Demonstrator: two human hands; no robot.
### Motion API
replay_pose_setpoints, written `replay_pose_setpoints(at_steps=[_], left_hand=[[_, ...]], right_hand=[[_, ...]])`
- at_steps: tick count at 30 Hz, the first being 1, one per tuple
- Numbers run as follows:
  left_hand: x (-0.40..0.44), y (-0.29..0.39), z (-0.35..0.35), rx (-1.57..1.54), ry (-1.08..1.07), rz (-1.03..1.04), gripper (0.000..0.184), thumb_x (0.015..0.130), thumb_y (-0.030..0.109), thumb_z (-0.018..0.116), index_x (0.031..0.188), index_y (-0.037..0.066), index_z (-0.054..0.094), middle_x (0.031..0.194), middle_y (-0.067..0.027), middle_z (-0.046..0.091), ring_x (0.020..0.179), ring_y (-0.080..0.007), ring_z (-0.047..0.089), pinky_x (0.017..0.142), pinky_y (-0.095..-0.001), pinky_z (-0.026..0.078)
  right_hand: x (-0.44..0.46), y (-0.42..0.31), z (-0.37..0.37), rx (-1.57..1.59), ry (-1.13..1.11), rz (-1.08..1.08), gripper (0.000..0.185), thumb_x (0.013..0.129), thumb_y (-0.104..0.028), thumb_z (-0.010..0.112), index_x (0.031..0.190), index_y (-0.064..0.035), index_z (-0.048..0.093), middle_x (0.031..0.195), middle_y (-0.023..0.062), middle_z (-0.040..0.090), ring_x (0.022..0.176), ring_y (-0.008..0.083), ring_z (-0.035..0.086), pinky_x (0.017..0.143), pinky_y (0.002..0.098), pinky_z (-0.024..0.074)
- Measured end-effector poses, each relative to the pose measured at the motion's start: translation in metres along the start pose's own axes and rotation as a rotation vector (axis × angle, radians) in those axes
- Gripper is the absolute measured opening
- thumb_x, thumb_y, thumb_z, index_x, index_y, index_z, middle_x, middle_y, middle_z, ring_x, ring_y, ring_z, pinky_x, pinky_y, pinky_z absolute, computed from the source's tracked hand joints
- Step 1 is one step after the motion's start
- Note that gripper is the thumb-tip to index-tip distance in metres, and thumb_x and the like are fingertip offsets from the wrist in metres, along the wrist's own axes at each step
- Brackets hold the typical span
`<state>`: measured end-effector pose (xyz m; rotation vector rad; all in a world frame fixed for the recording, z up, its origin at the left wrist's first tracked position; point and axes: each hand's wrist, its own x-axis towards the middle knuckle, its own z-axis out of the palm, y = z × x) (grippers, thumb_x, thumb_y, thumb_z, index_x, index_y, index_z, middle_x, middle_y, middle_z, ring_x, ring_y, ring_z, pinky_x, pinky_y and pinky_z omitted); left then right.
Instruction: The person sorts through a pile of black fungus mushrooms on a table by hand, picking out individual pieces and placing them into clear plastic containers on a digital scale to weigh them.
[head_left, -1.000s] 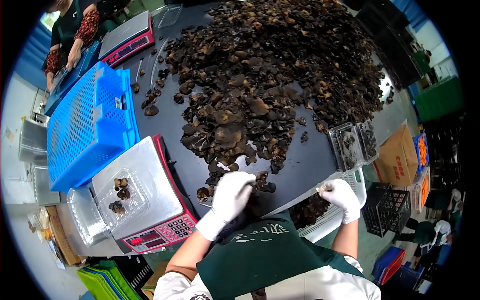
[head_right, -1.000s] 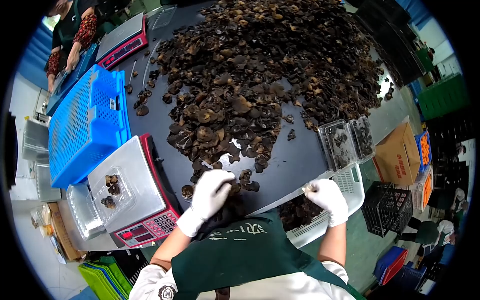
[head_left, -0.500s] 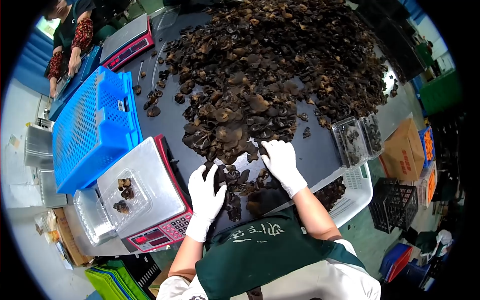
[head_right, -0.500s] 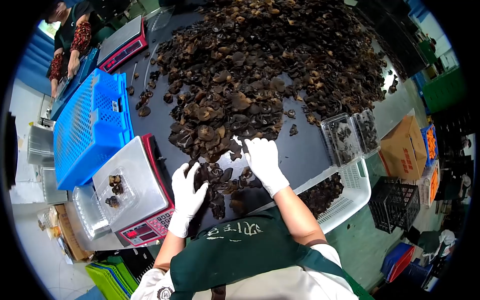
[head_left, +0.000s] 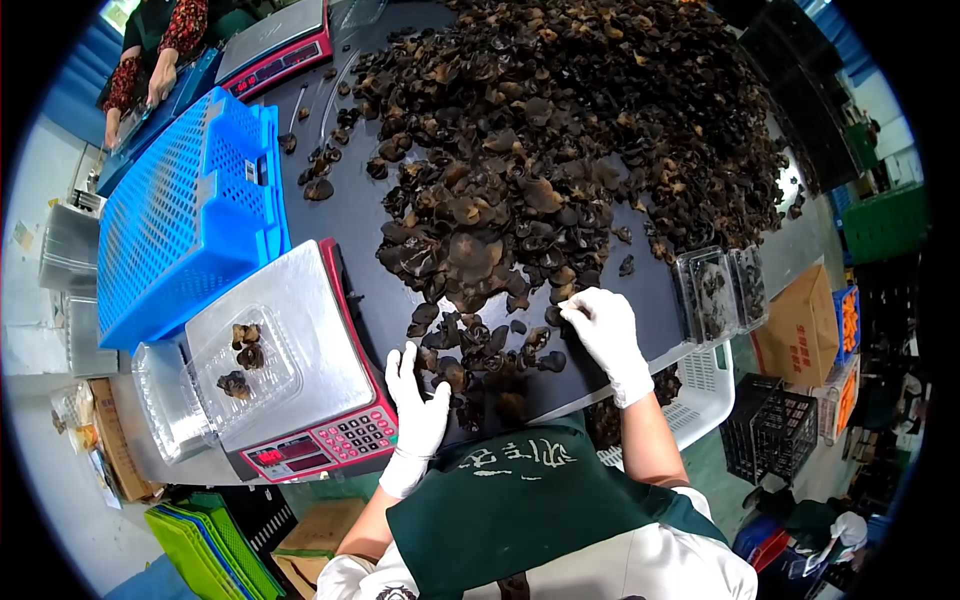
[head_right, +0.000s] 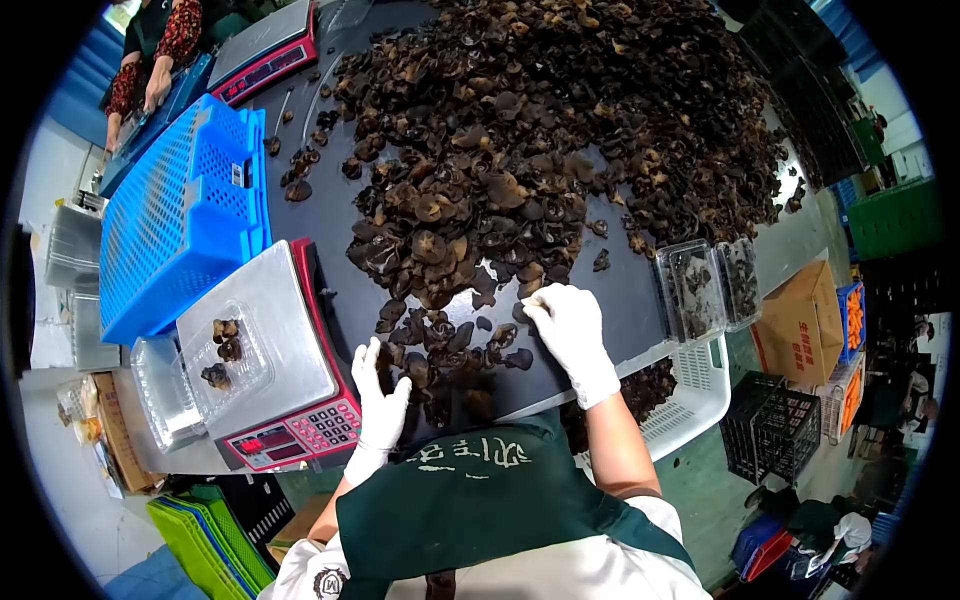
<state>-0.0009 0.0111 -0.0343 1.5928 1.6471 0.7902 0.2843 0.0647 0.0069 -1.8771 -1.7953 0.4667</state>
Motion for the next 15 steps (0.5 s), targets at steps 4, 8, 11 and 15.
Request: replay_pose_setpoints(at_steps=[4, 8, 11, 15], left_hand=[[-0.001, -0.010, 0.001, -0.127, -0.018, -0.065, 0.076, 0.077, -0.009, 0.055, 0.146, 0.007, 0.027, 0.148, -0.0120, 0.026, 0.138, -0.0251, 0.027, 0.115, -0.0388, 0.022], [-0.002, -0.021, 0.006, -0.286, -0.046, -0.023, 0.073, 0.078, -0.004, 0.057, 0.145, 0.007, 0.031, 0.146, -0.0147, 0.030, 0.135, -0.0310, 0.032, 0.113, -0.0395, 0.024], [0.000, -0.008, 0.006, -0.539, -0.091, -0.167, 0.072, 0.078, -0.009, 0.053, 0.145, 0.008, 0.031, 0.145, -0.0113, 0.031, 0.135, -0.0273, 0.033, 0.111, -0.0377, 0.028], [0.002, -0.010, 0.003, -0.551, -0.100, -0.241, 0.073, 0.078, -0.013, 0.048, 0.146, 0.010, 0.030, 0.144, -0.0093, 0.031, 0.132, -0.0237, 0.035, 0.108, -0.0351, 0.033]], right_hand=[[-0.012, 0.005, -0.032, 0.029, -0.004, 0.116, 0.014, 0.078, -0.019, 0.069, 0.079, -0.0055, 0.065, 0.073, 0.0104, 0.065, 0.068, 0.0279, 0.064, 0.061, 0.0350, 0.0483], [-0.034, 0.041, -0.052, -0.328, 0.083, 0.133, 0.017, 0.076, -0.005, 0.064, 0.093, -0.0085, 0.068, 0.078, 0.0090, 0.067, 0.073, 0.0280, 0.064, 0.069, 0.0368, 0.0505], [-0.039, 0.026, -0.059, -0.455, 0.188, 0.076, 0.025, 0.075, -0.006, 0.064, 0.099, -0.0104, 0.070, 0.089, 0.0080, 0.070, 0.080, 0.0281, 0.063, 0.077, 0.0388, 0.0493], [-0.038, -0.017, -0.032, -0.072, -0.048, -0.016, 0.021, 0.076, -0.014, 0.064, 0.096, -0.0130, 0.070, 0.091, 0.0089, 0.067, 0.082, 0.0282, 0.060, 0.073, 0.0391, 0.0477]])
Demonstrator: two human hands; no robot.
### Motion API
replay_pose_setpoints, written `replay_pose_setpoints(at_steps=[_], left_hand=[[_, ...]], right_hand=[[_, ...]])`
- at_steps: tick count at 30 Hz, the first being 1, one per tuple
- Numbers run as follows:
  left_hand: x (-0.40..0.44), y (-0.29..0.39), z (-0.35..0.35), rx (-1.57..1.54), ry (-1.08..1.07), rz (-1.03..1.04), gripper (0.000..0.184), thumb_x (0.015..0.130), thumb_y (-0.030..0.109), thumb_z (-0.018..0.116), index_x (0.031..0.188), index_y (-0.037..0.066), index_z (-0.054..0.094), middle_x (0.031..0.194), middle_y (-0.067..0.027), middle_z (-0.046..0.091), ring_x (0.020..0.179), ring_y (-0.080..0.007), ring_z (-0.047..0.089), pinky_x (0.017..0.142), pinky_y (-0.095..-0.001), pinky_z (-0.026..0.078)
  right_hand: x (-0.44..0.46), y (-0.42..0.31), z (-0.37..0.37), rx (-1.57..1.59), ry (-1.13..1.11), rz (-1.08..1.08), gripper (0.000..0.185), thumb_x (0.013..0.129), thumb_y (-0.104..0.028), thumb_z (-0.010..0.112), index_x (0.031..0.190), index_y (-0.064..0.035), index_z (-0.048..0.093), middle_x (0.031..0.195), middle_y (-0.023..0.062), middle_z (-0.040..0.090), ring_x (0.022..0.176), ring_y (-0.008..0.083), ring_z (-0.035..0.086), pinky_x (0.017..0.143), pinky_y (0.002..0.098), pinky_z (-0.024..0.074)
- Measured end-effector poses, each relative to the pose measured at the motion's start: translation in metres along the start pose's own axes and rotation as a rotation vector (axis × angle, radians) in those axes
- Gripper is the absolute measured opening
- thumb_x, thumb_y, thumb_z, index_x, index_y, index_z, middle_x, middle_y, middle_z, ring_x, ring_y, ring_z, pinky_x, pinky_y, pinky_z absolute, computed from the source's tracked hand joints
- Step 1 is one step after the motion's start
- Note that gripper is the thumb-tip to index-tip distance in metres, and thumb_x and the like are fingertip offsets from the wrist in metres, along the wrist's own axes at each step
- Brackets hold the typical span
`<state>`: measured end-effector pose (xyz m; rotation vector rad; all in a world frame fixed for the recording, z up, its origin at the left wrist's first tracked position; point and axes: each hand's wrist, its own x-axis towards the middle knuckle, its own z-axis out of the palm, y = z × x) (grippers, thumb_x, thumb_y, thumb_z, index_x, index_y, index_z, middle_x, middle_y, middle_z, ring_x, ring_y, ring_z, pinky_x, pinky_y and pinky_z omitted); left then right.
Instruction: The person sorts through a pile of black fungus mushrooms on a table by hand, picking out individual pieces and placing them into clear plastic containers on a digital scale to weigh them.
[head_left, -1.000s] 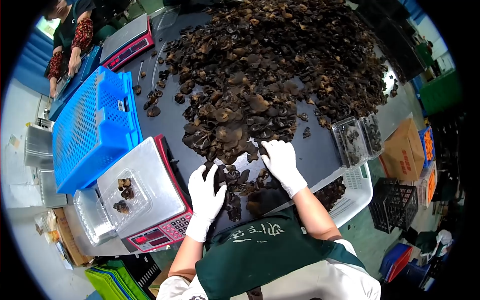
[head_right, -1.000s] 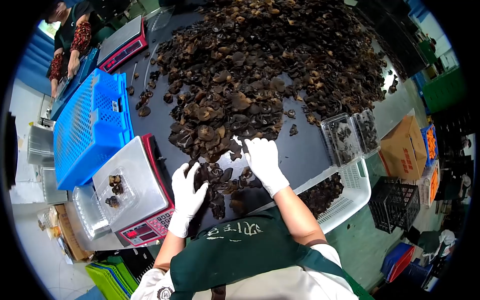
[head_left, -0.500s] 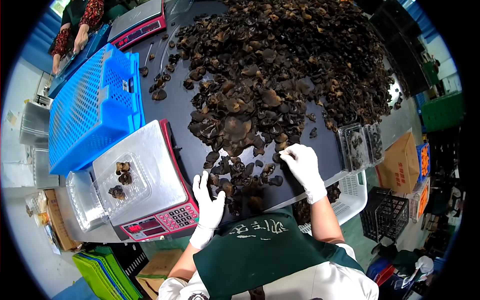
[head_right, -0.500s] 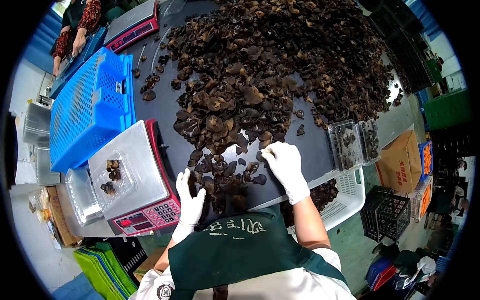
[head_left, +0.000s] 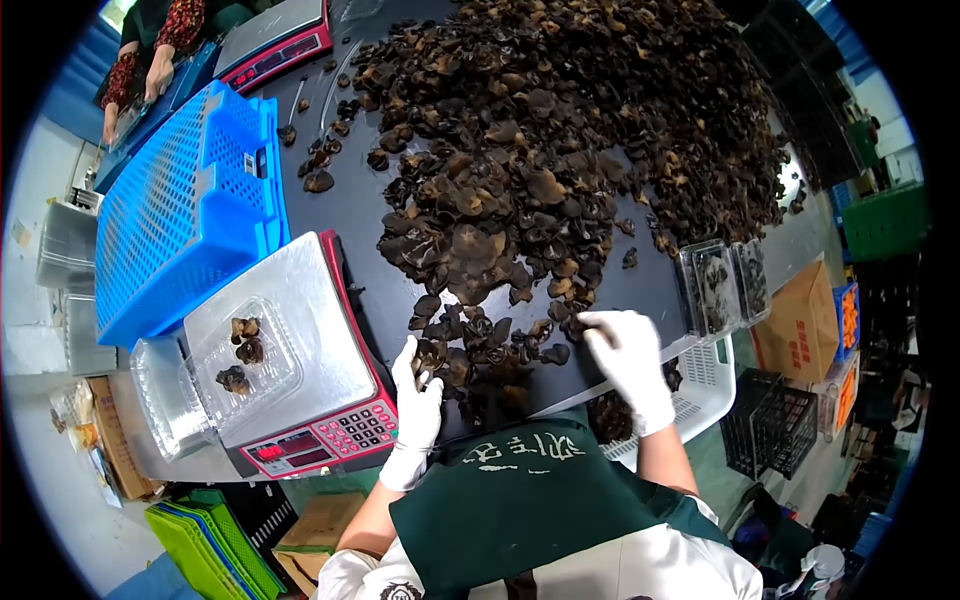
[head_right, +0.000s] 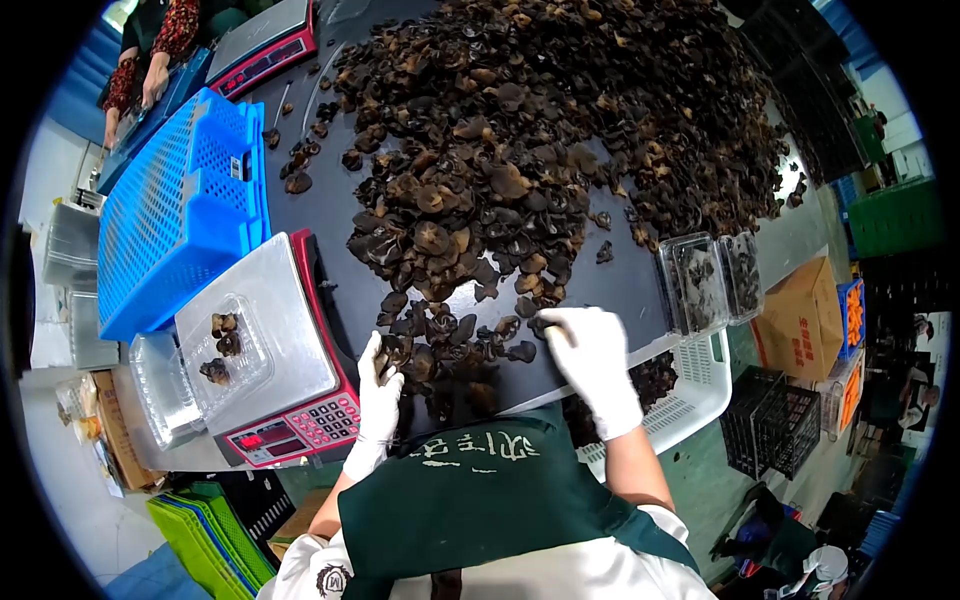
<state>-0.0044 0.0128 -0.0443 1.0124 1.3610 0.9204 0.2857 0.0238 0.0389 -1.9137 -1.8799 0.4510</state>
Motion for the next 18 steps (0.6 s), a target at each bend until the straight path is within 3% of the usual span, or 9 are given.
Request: replay_pose_setpoints(at_steps=[4, 6, 12, 14, 16, 18], left_hand=[[-0.001, 0.001, -0.001, -0.058, 0.049, -0.028, 0.074, 0.078, -0.013, 0.048, 0.146, 0.009, 0.030, 0.141, -0.0085, 0.032, 0.126, -0.0210, 0.040, 0.105, -0.0326, 0.035], [-0.004, 0.001, -0.001, -0.033, 0.060, -0.028, 0.074, 0.078, -0.013, 0.048, 0.146, 0.009, 0.030, 0.141, -0.0082, 0.033, 0.126, -0.0210, 0.040, 0.105, -0.0320, 0.035], [-0.013, 0.002, 0.002, 0.119, 0.110, 0.029, 0.074, 0.075, -0.011, 0.053, 0.144, 0.006, 0.032, 0.141, -0.0118, 0.034, 0.128, -0.0246, 0.039, 0.106, -0.0332, 0.034], [-0.016, -0.009, 0.003, 0.289, 0.139, 0.177, 0.074, 0.073, -0.010, 0.056, 0.142, 0.005, 0.034, 0.139, -0.0137, 0.036, 0.128, -0.0281, 0.038, 0.106, -0.0349, 0.033], [-0.016, -0.006, 0.006, 0.227, 0.156, 0.141, 0.074, 0.071, -0.010, 0.056, 0.141, 0.004, 0.036, 0.138, -0.0147, 0.037, 0.129, -0.0307, 0.037, 0.107, -0.0364, 0.031], [-0.015, -0.013, 0.005, 0.277, 0.125, 0.174, 0.075, 0.070, -0.011, 0.053, 0.141, 0.004, 0.035, 0.139, -0.0144, 0.037, 0.128, -0.0304, 0.037, 0.107, -0.0364, 0.032]], right_hand=[[0.008, -0.033, 0.056, 0.058, 0.006, -0.351, 0.017, 0.072, -0.012, 0.069, 0.089, -0.0120, 0.069, 0.075, 0.0051, 0.060, 0.073, 0.0253, 0.058, 0.068, 0.0367, 0.0447], [0.013, -0.049, 0.074, 0.108, -0.048, -0.402, 0.018, 0.071, -0.014, 0.071, 0.089, -0.0131, 0.068, 0.077, 0.0035, 0.059, 0.074, 0.0240, 0.057, 0.068, 0.0361, 0.0430], [0.020, -0.050, 0.105, -0.048, -0.002, -0.444, 0.014, 0.068, -0.014, 0.069, 0.082, -0.0123, 0.064, 0.078, 0.0045, 0.056, 0.075, 0.0231, 0.054, 0.070, 0.0369, 0.0406], [0.028, -0.042, 0.097, -0.094, -0.053, -0.307, 0.006, 0.071, -0.014, 0.068, 0.077, -0.0141, 0.066, 0.076, 0.0032, 0.059, 0.074, 0.0233, 0.056, 0.070, 0.0375, 0.0401], [0.028, -0.043, 0.087, -0.134, 0.057, -0.312, 0.009, 0.071, -0.015, 0.069, 0.079, -0.0134, 0.067, 0.075, 0.0032, 0.060, 0.074, 0.0240, 0.057, 0.070, 0.0378, 0.0404], [0.028, -0.053, 0.079, -0.004, -0.044, -0.356, 0.014, 0.072, -0.020, 0.071, 0.083, -0.0113, 0.068, 0.075, 0.0037, 0.061, 0.073, 0.0246, 0.058, 0.068, 0.0377, 0.0416]])
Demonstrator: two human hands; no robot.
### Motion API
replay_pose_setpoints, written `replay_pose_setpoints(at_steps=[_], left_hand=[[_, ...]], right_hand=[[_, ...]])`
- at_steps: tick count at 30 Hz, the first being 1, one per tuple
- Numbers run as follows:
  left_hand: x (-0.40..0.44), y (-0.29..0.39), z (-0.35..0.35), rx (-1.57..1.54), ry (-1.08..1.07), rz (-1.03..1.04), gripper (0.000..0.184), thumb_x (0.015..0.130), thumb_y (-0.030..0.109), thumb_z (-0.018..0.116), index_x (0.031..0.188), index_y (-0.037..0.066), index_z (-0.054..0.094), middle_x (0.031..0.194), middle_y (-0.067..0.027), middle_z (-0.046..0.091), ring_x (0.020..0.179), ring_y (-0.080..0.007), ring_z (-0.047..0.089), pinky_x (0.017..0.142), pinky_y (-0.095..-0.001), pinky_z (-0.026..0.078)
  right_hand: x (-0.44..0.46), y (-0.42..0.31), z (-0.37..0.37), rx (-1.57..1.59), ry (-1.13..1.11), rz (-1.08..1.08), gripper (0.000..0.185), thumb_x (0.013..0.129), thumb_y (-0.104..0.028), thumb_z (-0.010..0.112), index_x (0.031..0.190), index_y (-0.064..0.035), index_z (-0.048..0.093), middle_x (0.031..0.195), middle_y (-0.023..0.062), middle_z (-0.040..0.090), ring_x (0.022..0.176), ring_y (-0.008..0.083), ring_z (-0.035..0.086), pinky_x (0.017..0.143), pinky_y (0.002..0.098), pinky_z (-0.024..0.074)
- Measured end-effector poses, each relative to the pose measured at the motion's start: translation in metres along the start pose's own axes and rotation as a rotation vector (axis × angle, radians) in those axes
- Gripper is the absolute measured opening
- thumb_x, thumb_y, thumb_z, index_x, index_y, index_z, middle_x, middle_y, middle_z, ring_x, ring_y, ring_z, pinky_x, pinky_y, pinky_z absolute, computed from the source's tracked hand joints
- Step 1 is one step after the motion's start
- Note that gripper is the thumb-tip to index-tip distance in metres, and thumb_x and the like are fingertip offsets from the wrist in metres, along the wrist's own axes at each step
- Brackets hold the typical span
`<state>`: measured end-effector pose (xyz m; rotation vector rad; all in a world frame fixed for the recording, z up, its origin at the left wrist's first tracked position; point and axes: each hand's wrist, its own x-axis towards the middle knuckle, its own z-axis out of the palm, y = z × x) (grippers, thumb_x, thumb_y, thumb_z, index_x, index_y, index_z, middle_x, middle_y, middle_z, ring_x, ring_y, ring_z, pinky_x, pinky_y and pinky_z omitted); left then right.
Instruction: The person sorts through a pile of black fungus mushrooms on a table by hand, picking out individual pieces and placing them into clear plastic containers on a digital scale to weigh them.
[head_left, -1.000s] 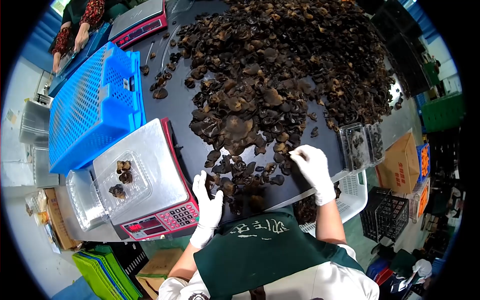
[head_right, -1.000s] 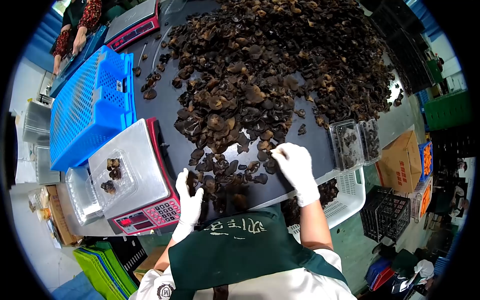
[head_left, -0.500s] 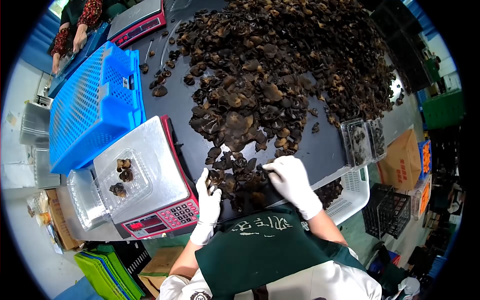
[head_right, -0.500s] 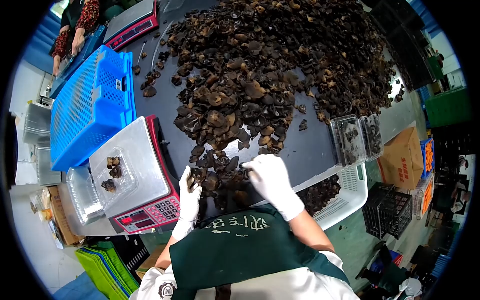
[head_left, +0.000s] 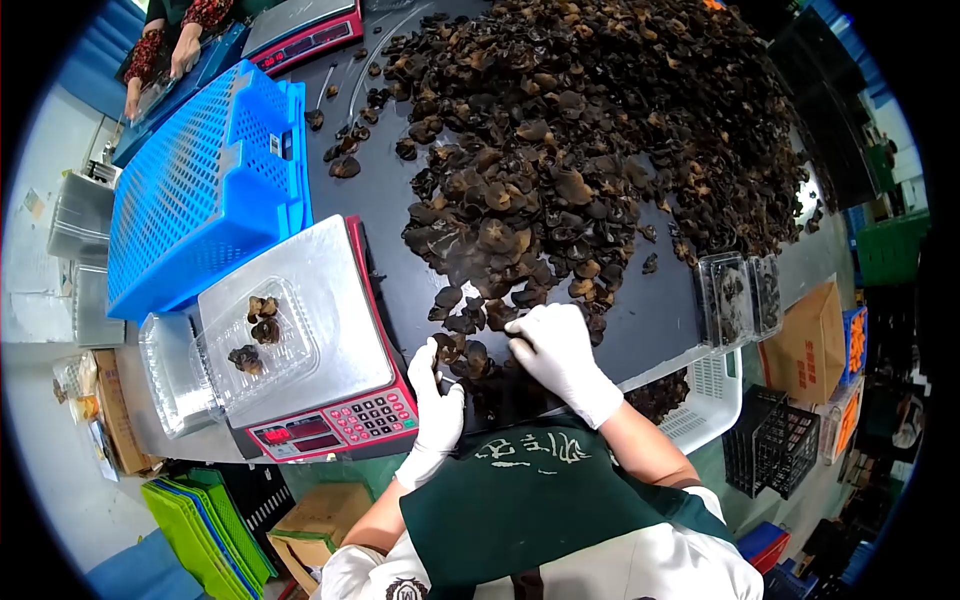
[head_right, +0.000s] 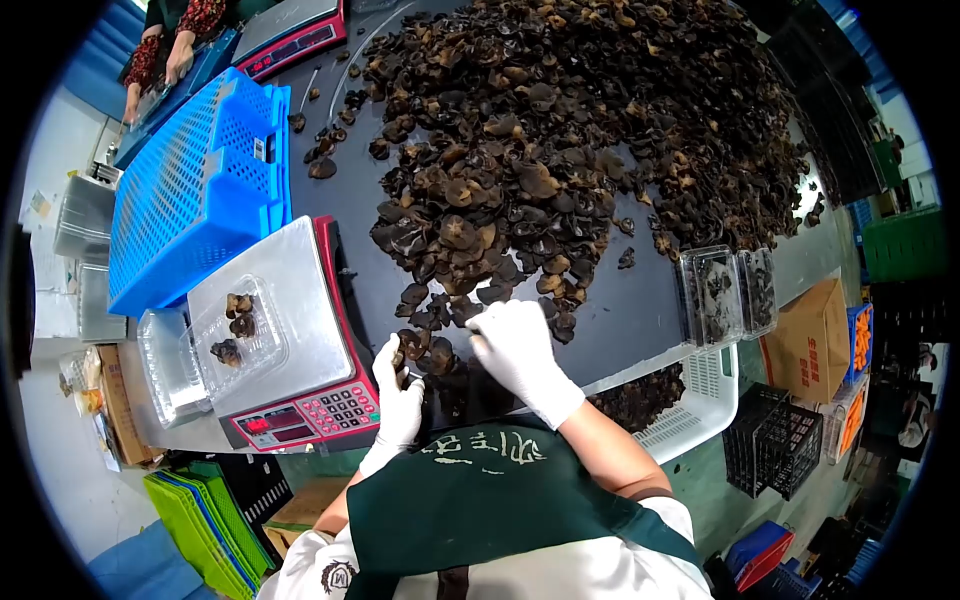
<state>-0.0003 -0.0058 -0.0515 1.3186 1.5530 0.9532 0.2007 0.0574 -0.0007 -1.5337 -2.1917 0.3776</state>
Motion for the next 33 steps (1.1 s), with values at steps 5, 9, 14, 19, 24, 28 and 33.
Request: replay_pose_setpoints(at_steps=[5, 9, 14, 19, 24, 28, 33], left_hand=[[0.005, -0.009, 0.003, -0.127, 0.004, -0.025, 0.077, 0.070, -0.013, 0.046, 0.143, 0.006, 0.032, 0.139, -0.0150, 0.034, 0.126, -0.0282, 0.040, 0.103, -0.0335, 0.037], [0.003, 0.003, -0.002, -0.100, -0.025, -0.090, 0.072, 0.079, -0.014, 0.043, 0.146, 0.008, 0.026, 0.139, -0.0130, 0.035, 0.127, -0.0249, 0.040, 0.106, -0.0364, 0.035], [0.007, 0.034, -0.002, 0.427, 0.056, 0.296, 0.066, 0.073, -0.009, 0.056, 0.136, 0.006, 0.043, 0.133, -0.0182, 0.039, 0.125, -0.0350, 0.040, 0.107, -0.0414, 0.033], [0.038, 0.034, -0.001, 0.610, -0.017, 0.451, 0.058, 0.072, -0.001, 0.064, 0.128, 0.003, 0.050, 0.116, -0.0179, 0.053, 0.109, -0.0358, 0.050, 0.096, -0.0428, 0.041], [0.048, 0.024, 0.006, 0.732, -0.161, 0.319, 0.077, 0.073, 0.005, 0.065, 0.142, 0.003, 0.033, 0.112, -0.0157, 0.051, 0.103, -0.0309, 0.049, 0.091, -0.0388, 0.042], [0.040, 0.030, -0.003, 0.567, -0.254, 0.266, 0.082, 0.074, -0.001, 0.061, 0.146, 0.000, 0.024, 0.114, -0.0202, 0.048, 0.106, -0.0351, 0.048, 0.095, -0.0398, 0.040], [0.022, 0.030, -0.005, 0.349, -0.146, 0.225, 0.084, 0.075, -0.013, 0.050, 0.149, -0.002, 0.012, 0.123, -0.0242, 0.041, 0.106, -0.0369, 0.050, 0.095, -0.0369, 0.043]], right_hand=[[-0.002, -0.030, 0.026, -0.005, -0.081, -0.137, 0.023, 0.071, -0.025, 0.072, 0.086, -0.0097, 0.065, 0.072, 0.0049, 0.060, 0.070, 0.0236, 0.060, 0.068, 0.0363, 0.0423], [-0.003, -0.020, 0.029, 0.203, -0.059, -0.080, 0.011, 0.073, -0.018, 0.069, 0.080, -0.0104, 0.067, 0.070, 0.0064, 0.063, 0.068, 0.0258, 0.062, 0.063, 0.0381, 0.0469], [-0.016, 0.015, -0.054, 0.526, -0.182, 0.277, 0.025, 0.082, -0.016, 0.056, 0.102, -0.0067, 0.070, 0.092, 0.0135, 0.069, 0.084, 0.0280, 0.065, 0.076, 0.0362, 0.0510], [-0.070, 0.056, -0.133, 0.149, -0.661, 0.381, 0.041, 0.073, -0.022, 0.059, 0.108, -0.0048, 0.069, 0.099, 0.0160, 0.069, 0.087, 0.0312, 0.063, 0.082, 0.0367, 0.0504], [-0.079, 0.038, -0.124, -0.016, -0.238, 0.302, 0.035, 0.076, -0.025, 0.064, 0.104, -0.0044, 0.068, 0.086, 0.0138, 0.066, 0.077, 0.0326, 0.059, 0.077, 0.0403, 0.0475], [-0.045, 0.012, -0.067, 0.283, -0.206, 0.119, 0.025, 0.079, -0.018, 0.065, 0.102, -0.0063, 0.067, 0.087, 0.0120, 0.066, 0.081, 0.0311, 0.061, 0.076, 0.0396, 0.0494], [0.002, -0.031, 0.017, 0.292, -0.124, -0.066, 0.036, 0.080, -0.011, 0.062, 0.115, -0.0041, 0.061, 0.106, 0.0124, 0.064, 0.091, 0.0284, 0.064, 0.078, 0.0365, 0.0531]])
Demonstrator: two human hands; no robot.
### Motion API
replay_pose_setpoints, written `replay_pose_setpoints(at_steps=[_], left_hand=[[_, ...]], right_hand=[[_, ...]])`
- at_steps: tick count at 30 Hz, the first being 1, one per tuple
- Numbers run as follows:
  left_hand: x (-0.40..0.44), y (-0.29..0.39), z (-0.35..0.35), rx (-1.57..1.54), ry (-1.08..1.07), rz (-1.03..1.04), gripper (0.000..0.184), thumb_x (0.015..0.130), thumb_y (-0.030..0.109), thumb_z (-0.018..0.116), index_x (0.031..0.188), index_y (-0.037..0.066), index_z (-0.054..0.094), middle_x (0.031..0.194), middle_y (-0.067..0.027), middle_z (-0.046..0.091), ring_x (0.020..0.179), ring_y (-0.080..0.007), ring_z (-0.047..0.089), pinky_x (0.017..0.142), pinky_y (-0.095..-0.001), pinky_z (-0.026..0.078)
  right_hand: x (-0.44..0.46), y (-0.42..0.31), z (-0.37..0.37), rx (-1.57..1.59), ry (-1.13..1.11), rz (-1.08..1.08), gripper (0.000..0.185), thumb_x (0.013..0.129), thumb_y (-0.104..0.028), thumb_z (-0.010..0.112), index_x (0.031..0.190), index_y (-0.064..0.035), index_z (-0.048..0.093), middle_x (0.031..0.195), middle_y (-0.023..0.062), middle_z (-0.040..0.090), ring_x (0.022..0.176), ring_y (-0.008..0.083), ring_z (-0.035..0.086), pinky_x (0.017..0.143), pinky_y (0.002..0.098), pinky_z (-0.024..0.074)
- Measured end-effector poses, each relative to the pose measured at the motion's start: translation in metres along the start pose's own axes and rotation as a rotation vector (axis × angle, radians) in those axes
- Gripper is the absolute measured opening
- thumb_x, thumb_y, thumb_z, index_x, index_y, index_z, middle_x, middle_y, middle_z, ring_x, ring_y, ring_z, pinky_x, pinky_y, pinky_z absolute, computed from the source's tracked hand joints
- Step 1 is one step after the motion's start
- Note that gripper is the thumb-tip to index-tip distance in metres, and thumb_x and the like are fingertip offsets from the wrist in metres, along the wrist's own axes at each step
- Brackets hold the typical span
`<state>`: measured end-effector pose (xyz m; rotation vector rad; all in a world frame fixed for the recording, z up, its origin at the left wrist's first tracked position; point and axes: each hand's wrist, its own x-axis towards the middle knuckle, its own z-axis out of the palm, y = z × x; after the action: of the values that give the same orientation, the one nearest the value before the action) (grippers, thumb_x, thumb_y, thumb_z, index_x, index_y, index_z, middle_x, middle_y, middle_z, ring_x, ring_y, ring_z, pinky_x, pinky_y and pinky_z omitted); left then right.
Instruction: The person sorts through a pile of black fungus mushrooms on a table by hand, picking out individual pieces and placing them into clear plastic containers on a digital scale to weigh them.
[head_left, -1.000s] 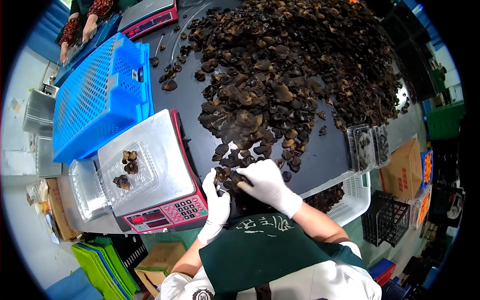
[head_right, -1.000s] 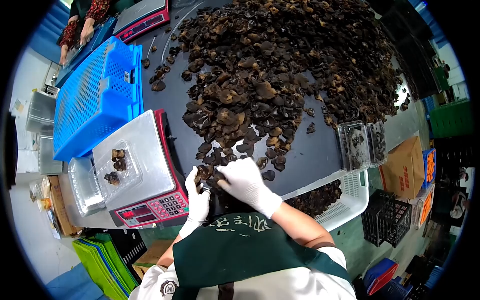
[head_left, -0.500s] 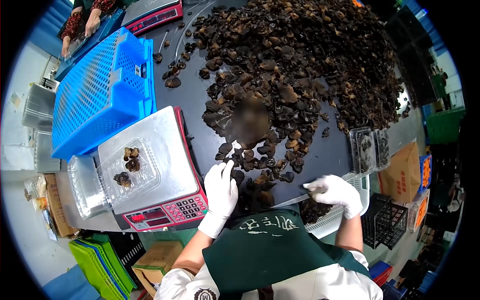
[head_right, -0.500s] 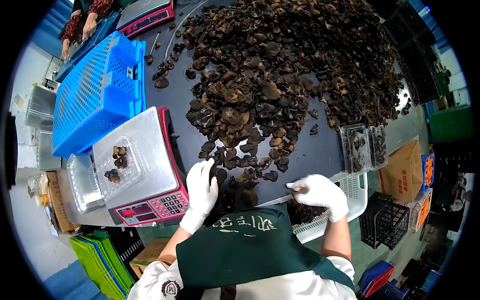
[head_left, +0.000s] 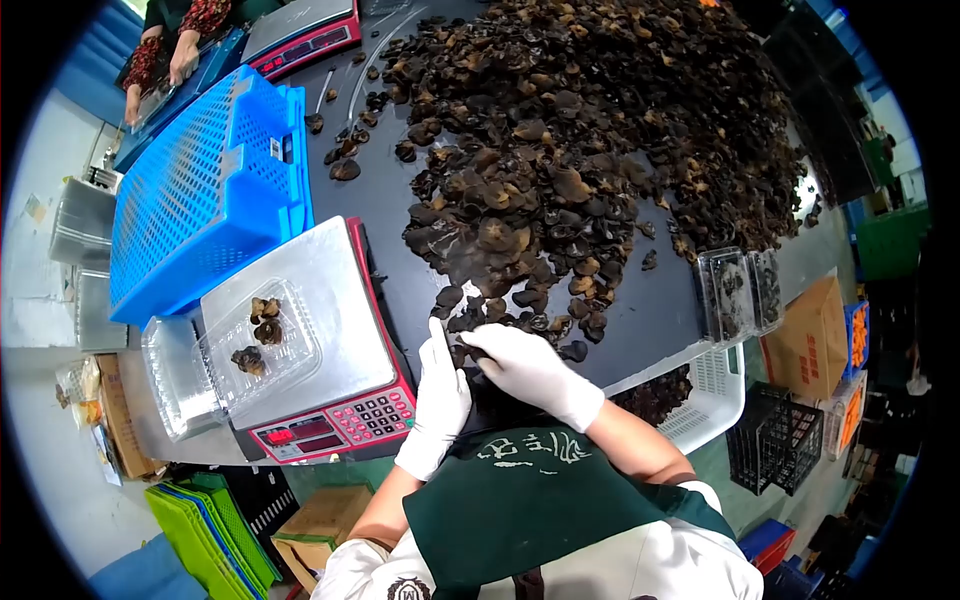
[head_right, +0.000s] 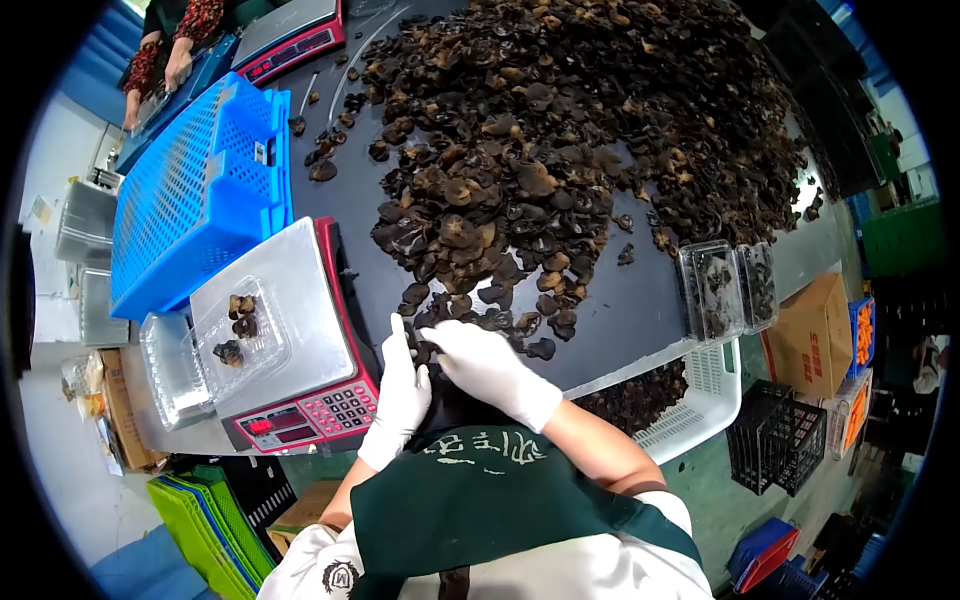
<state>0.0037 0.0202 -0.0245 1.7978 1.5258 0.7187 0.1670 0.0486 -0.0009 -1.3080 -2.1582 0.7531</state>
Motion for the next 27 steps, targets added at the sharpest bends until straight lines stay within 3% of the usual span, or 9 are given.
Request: replay_pose_setpoints(at_steps=[2, 5, 8, 11, 16, 18, 20, 24, 27], left_hand=[[-0.005, 0.000, 0.001, -0.045, -0.011, -0.059, 0.082, 0.076, -0.015, 0.044, 0.148, -0.005, 0.007, 0.125, -0.0238, 0.039, 0.103, -0.0341, 0.050, 0.095, -0.0355, 0.043], [-0.011, -0.005, 0.006, -0.039, 0.023, -0.043, 0.082, 0.076, -0.015, 0.043, 0.148, -0.006, 0.006, 0.125, -0.0235, 0.039, 0.103, -0.0321, 0.050, 0.095, -0.0349, 0.043], [-0.016, -0.002, 0.004, -0.063, -0.004, -0.117, 0.082, 0.077, -0.013, 0.045, 0.147, -0.007, 0.003, 0.126, -0.0232, 0.039, 0.103, -0.0307, 0.050, 0.096, -0.0344, 0.042], [-0.018, 0.002, -0.002, -0.113, -0.049, -0.193, 0.082, 0.079, -0.010, 0.047, 0.147, -0.008, 0.001, 0.129, -0.0251, 0.037, 0.107, -0.0319, 0.050, 0.099, -0.0351, 0.041], [-0.014, 0.007, -0.012, -0.085, -0.056, -0.089, 0.079, 0.080, -0.007, 0.049, 0.146, -0.010, 0.004, 0.139, -0.0300, 0.029, 0.126, -0.0400, 0.038, 0.110, -0.0380, 0.030], [-0.004, 0.009, -0.017, -0.057, -0.061, -0.034, 0.074, 0.080, -0.006, 0.049, 0.145, -0.010, 0.013, 0.144, -0.0317, 0.023, 0.137, -0.0431, 0.024, 0.115, -0.0390, 0.019], [0.007, 0.005, -0.017, -0.016, -0.046, 0.017, 0.072, 0.080, -0.007, 0.049, 0.144, -0.009, 0.017, 0.143, -0.0303, 0.027, 0.135, -0.0424, 0.028, 0.114, -0.0394, 0.023], [0.029, 0.006, -0.017, 0.093, -0.051, 0.131, 0.068, 0.079, -0.007, 0.049, 0.143, -0.005, 0.027, 0.132, -0.0282, 0.038, 0.119, -0.0424, 0.042, 0.104, -0.0430, 0.036], [0.034, -0.005, -0.014, 0.172, -0.063, 0.226, 0.057, 0.078, -0.001, 0.055, 0.134, 0.001, 0.045, 0.118, -0.0225, 0.051, 0.110, -0.0383, 0.048, 0.096, -0.0417, 0.041]], right_hand=[[0.020, -0.003, 0.020, -0.131, -0.071, 0.002, 0.048, 0.078, -0.009, 0.060, 0.125, -0.0018, 0.054, 0.119, 0.0149, 0.058, 0.089, 0.0294, 0.063, 0.077, 0.0366, 0.0536], [0.035, -0.003, 0.035, -0.332, -0.191, 0.031, 0.031, 0.079, -0.010, 0.057, 0.109, -0.0005, 0.057, 0.105, 0.0174, 0.059, 0.079, 0.0288, 0.063, 0.063, 0.0383, 0.0518], [0.038, 0.017, 0.038, -0.175, -0.160, -0.072, 0.013, 0.080, -0.009, 0.056, 0.092, -0.0030, 0.058, 0.088, 0.0163, 0.061, 0.069, 0.0290, 0.063, 0.060, 0.0389, 0.0502], [0.035, 0.013, 0.013, 0.207, 0.027, 0.004, 0.016, 0.079, -0.010, 0.061, 0.094, -0.0061, 0.063, 0.092, 0.0117, 0.064, 0.073, 0.0278, 0.064, 0.066, 0.0360, 0.0522], [-0.013, 0.021, -0.098, 0.437, -0.145, 0.448, 0.024, 0.076, -0.011, 0.067, 0.099, -0.0052, 0.068, 0.094, 0.0013, 0.071, 0.062, 0.0042, 0.049, 0.056, 0.0206, 0.0423], [-0.052, 0.040, -0.131, 0.356, -0.298, 0.501, 0.022, 0.074, -0.013, 0.069, 0.093, -0.0034, 0.070, 0.090, 0.0061, 0.072, 0.073, 0.0127, 0.065, 0.069, 0.0264, 0.0507], [-0.083, 0.040, -0.155, -0.103, -0.419, 0.633, 0.033, 0.068, -0.025, 0.076, 0.096, -0.0061, 0.072, 0.089, 0.0127, 0.071, 0.084, 0.0274, 0.068, 0.078, 0.0330, 0.0533], [-0.096, 0.017, -0.138, -0.182, -0.227, 0.676, 0.023, 0.074, -0.023, 0.069, 0.091, -0.0072, 0.072, 0.083, 0.0111, 0.069, 0.078, 0.0284, 0.066, 0.074, 0.0360, 0.0525], [-0.089, 0.012, -0.097, -0.029, -0.079, 0.426, 0.018, 0.077, -0.022, 0.066, 0.088, -0.0079, 0.069, 0.078, 0.0084, 0.066, 0.074, 0.0275, 0.064, 0.069, 0.0369, 0.0517]])
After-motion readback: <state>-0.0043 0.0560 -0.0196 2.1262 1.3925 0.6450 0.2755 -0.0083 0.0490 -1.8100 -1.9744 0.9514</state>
